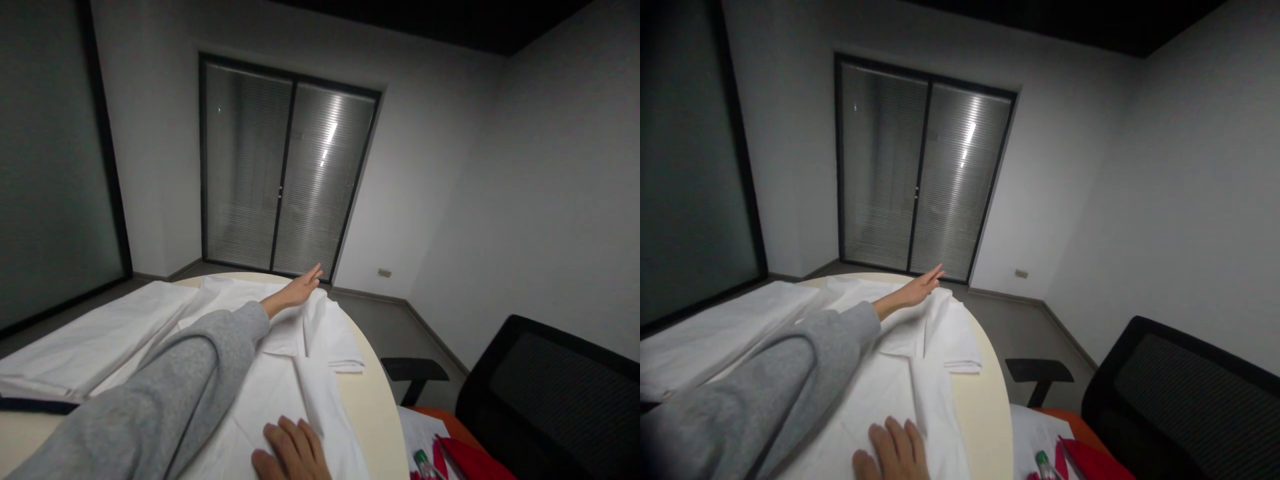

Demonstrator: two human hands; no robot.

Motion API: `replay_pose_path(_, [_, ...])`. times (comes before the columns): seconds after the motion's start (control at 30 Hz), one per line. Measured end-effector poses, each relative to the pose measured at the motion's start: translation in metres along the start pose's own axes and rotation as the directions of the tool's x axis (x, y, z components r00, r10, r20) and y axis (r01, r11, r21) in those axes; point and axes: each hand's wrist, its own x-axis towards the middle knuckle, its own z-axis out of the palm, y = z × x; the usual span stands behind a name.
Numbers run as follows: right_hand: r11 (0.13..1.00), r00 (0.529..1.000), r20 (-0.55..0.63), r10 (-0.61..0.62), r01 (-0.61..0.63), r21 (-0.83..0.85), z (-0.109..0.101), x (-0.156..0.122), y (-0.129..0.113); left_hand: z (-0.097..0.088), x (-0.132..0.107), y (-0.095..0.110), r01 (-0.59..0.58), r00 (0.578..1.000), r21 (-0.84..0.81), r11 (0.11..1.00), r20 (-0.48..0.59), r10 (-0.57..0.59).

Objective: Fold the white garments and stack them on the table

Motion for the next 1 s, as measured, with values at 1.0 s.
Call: replay_pose_path(1.0, [0.973,0.773,0.595,0.219,-0.219,-0.072,-0.002,0.254,-0.080,-0.008,-0.390,-0.001,0.060,0.990,0.482,0.874,0.083,-0.114])
